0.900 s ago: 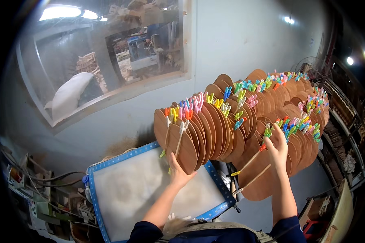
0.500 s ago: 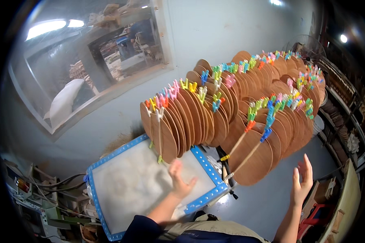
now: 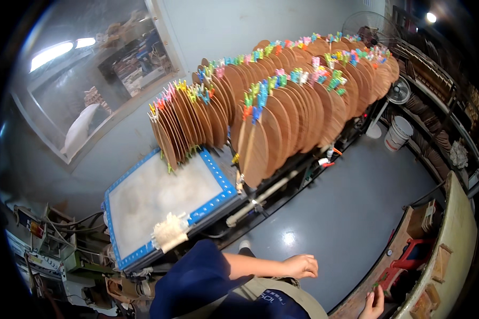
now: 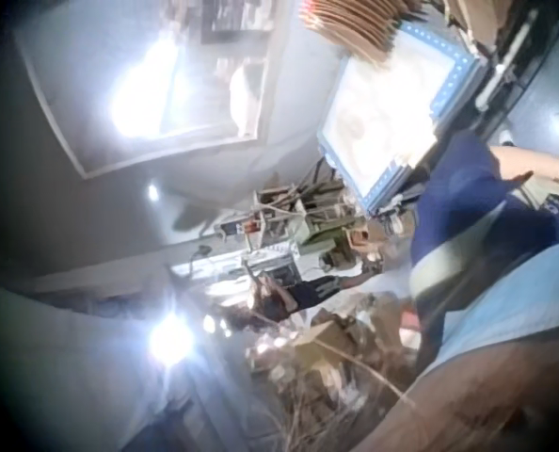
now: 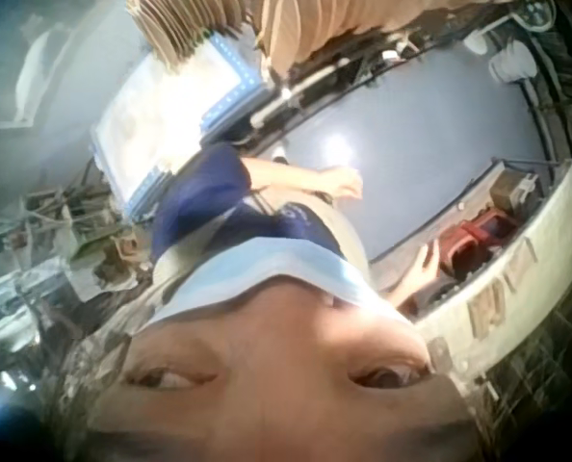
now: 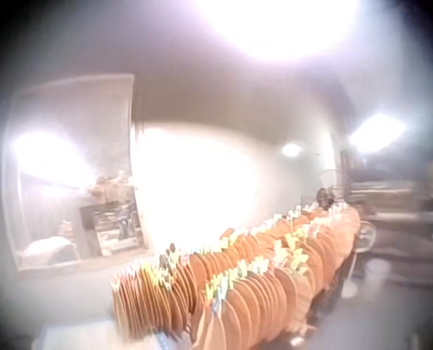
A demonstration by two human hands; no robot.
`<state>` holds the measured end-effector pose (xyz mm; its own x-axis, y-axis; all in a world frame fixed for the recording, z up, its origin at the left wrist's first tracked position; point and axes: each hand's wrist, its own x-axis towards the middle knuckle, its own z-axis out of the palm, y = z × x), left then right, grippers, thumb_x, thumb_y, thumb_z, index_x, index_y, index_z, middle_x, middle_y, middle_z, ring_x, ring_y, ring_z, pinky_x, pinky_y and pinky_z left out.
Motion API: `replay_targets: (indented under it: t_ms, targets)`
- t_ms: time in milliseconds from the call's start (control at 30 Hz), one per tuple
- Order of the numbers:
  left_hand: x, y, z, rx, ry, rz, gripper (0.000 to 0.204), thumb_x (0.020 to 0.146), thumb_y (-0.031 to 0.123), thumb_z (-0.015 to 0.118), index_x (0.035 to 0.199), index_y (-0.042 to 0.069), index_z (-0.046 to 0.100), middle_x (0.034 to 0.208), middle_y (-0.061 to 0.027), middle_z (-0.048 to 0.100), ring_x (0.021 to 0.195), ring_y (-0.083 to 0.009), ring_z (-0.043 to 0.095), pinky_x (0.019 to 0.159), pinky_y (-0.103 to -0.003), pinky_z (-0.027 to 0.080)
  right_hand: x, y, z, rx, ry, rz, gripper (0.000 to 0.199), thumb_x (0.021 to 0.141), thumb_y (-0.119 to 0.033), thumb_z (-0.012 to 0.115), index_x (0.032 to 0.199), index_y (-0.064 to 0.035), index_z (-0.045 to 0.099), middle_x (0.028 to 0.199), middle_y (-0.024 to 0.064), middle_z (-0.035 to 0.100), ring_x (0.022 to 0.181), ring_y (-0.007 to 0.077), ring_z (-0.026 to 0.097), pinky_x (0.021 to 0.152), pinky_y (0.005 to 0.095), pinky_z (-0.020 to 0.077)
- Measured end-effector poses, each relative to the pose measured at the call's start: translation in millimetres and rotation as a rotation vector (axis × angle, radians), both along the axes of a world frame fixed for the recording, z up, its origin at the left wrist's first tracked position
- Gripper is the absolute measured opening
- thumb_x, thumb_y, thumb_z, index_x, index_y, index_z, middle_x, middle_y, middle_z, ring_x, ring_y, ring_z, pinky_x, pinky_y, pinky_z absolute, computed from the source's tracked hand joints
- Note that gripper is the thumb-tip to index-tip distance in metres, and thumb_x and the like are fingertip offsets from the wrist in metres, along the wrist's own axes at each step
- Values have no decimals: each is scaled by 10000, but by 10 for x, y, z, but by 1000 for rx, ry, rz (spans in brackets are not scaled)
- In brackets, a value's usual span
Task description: The person arranges thin wooden sticks into a rectangular frame on a workbench. They then pick up a larger rectangular wooden block and apply a white substance to its surface using a brush. The person continues to handle and stack the wooden components on the table.
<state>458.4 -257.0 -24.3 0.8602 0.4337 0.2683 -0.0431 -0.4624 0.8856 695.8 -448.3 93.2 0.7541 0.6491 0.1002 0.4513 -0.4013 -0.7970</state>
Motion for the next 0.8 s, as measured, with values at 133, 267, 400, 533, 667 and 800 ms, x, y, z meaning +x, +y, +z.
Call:
replay_targets:
  t_ms: [133, 267, 400, 533, 667, 800]
  targets:
    - [770, -406, 73, -24, -26, -81, 133, 696, 86, 752, 728, 74, 623, 774, -23, 611, 816, -220, 589, 717, -353, 480, 323, -814, -288, 22, 90, -103, 346, 897, -115, 622, 1205, 40, 594, 1082, 159, 657, 865, 243, 611, 823, 318, 490]
    - [1413, -810, 232, -160, 65, -231, 217, 707, 42, 741, 693, 46, 524, 754, -46, 552, 813, -229, 564, 701, -363, 455, 685, -1681, -787, 8, 235, -315, 360, 912, -143, 618, 1243, -7, 582, 695, 19, 566, 552, 99, 459, 467, 237, 397]
    - [1883, -995, 70, -262, 198, -370, 177, 734, 82, 756, 747, 44, 584, 753, -58, 610, 704, -185, 610, 629, -306, 498, 775, -1952, -775, 201, 385, -346, 367, 900, -10, 546, 1256, 76, 526, 1214, 189, 596, 1110, 247, 586, 920, 340, 485]
    - [2283, -899, -245, -175, 260, -511, 110, 764, 121, 762, 811, 62, 683, 770, -50, 687, 692, -139, 659, 633, -275, 522, 652, -1780, -814, 259, 340, -509, 377, 861, -30, 596, 1224, 61, 557, 1134, 195, 645, 1020, 213, 631, 876, 314, 499]
    - [3196, -1011, -439, -290, 349, -740, 83, 859, 95, 682, 912, 34, 696, 824, -67, 694, 751, -123, 660, 676, -261, 521, 1024, -1862, -691, 256, 306, -697, 316, 876, -69, 627, 1170, 45, 602, 1079, 171, 677, 970, 167, 649, 843, 289, 503]
    - [4204, -1408, -342, -511, 467, -992, 179, 973, 112, 500, 935, 14, 645, 811, -55, 653, 791, -144, 612, 777, -265, 482, 1368, -2146, -285, 110, 222, -875, 362, 855, -156, 657, 1174, 8, 611, 1057, 168, 683, 924, 199, 674, 816, 294, 513]
